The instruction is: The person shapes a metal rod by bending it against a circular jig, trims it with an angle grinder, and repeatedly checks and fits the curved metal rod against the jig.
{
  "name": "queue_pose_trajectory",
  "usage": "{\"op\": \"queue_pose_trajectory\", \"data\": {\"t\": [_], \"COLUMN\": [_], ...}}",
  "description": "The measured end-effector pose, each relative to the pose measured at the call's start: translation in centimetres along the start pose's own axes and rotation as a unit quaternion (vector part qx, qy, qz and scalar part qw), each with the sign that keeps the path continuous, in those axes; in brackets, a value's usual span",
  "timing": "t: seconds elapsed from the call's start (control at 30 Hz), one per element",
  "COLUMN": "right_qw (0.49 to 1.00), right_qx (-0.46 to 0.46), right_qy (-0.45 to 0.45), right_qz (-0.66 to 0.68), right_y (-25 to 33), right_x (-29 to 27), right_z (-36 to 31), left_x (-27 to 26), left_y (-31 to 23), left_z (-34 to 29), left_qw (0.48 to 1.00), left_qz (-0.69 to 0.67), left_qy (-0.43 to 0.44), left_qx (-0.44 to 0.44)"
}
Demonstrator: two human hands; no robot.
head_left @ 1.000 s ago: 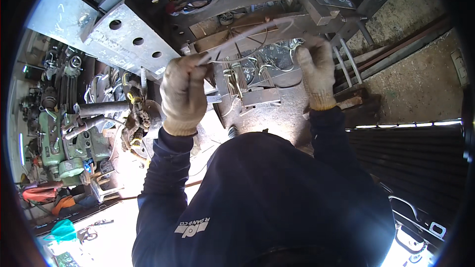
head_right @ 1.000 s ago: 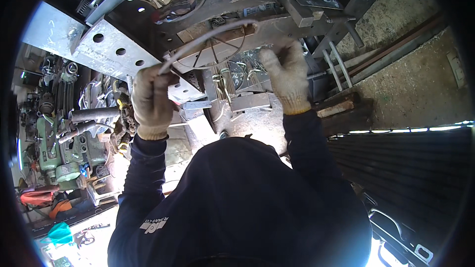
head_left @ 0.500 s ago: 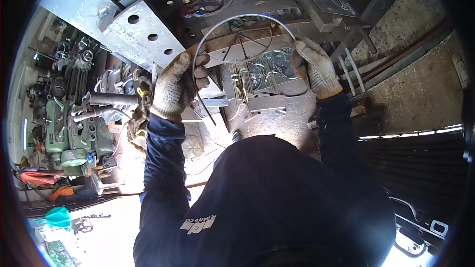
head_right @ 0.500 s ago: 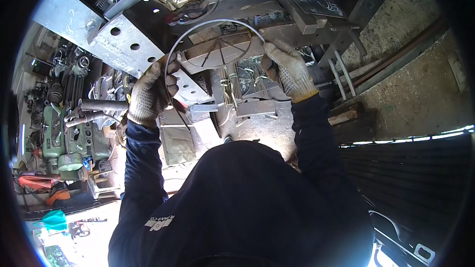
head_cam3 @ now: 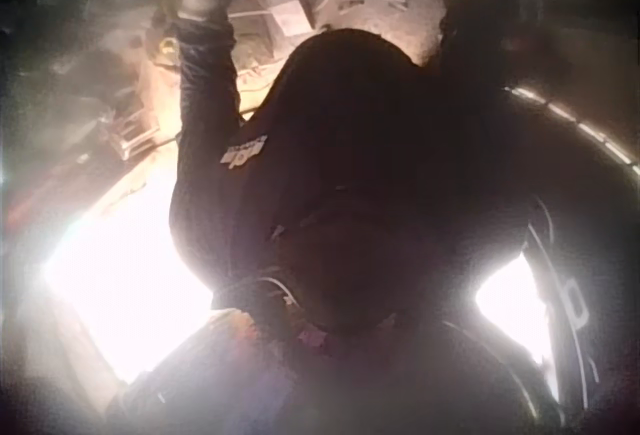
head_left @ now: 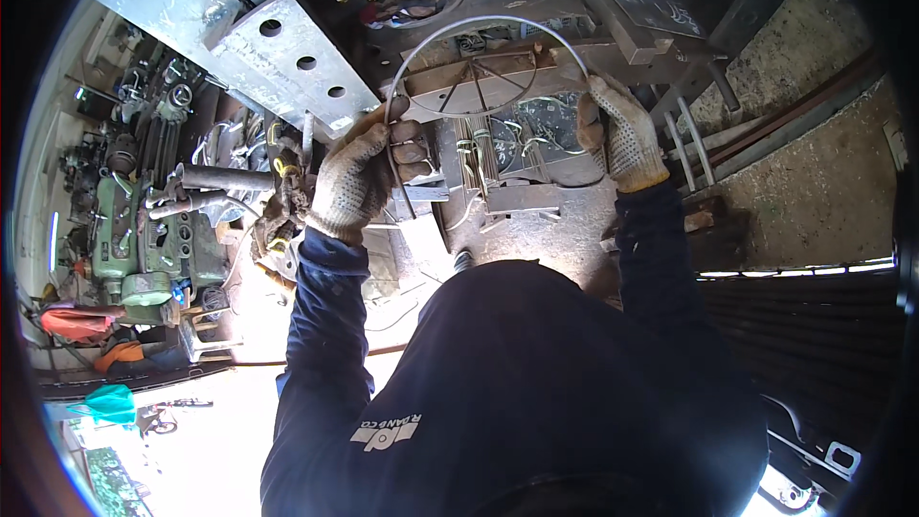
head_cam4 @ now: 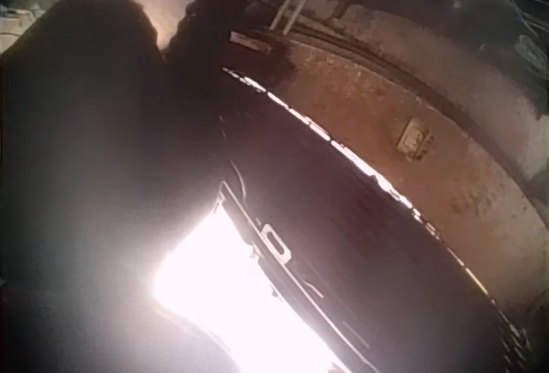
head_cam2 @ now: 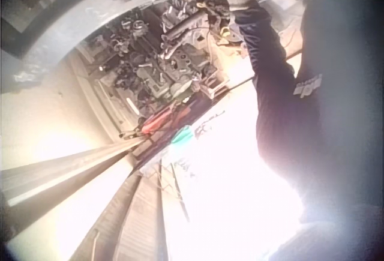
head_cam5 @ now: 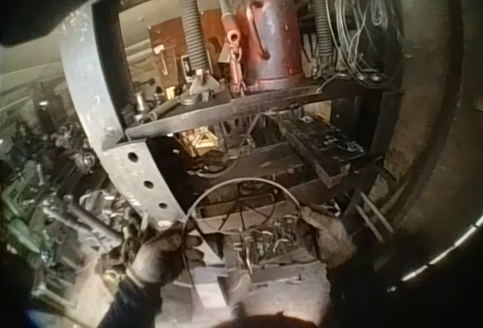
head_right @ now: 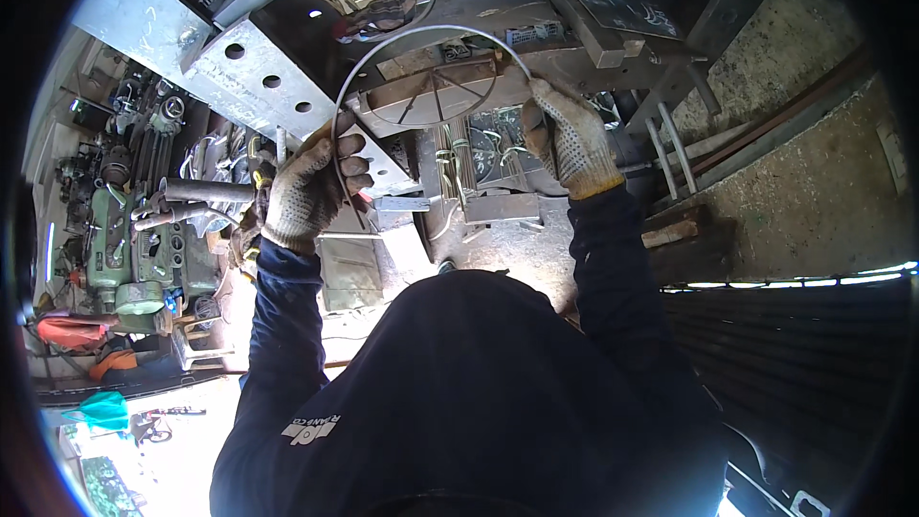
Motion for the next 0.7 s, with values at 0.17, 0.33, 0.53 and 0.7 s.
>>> {"op": "queue_pose_trajectory", "data": {"t": [0.17, 0.33, 0.53, 0.7], "right_qw": [0.997, 0.996, 0.99, 0.951], "right_qx": [-0.004, 0.019, 0.116, 0.12], "right_qy": [-0.073, -0.084, 0.066, 0.106], "right_qz": [0.023, 0.003, -0.042, -0.266], "right_y": [-0.7, -2.0, -4.2, -6.1], "right_x": [0.4, 1.9, 3.8, 8.3], "right_z": [-0.2, -0.8, -1.6, -1.9], "left_x": [0.4, -2.3, -2.9, -5.2], "left_y": [1.6, 3.0, 4.0, 6.3], "left_z": [-1.0, -3.2, -8.2, -13.5], "left_qw": [0.996, 0.992, 0.975, 0.943], "left_qz": [0.007, -0.032, -0.045, 0.056], "left_qy": [-0.083, -0.114, -0.203, -0.299], "left_qx": [0.001, 0.035, 0.081, 0.133]}}
Point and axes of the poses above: each hand's wrist, its own z-axis towards the middle knuckle, its own x-axis out of the palm, y = z × x, the point moved 4 cm from there along z, towards the middle knuckle, and after that the axes turned 6 degrees about -x, right-handed, at the moved point
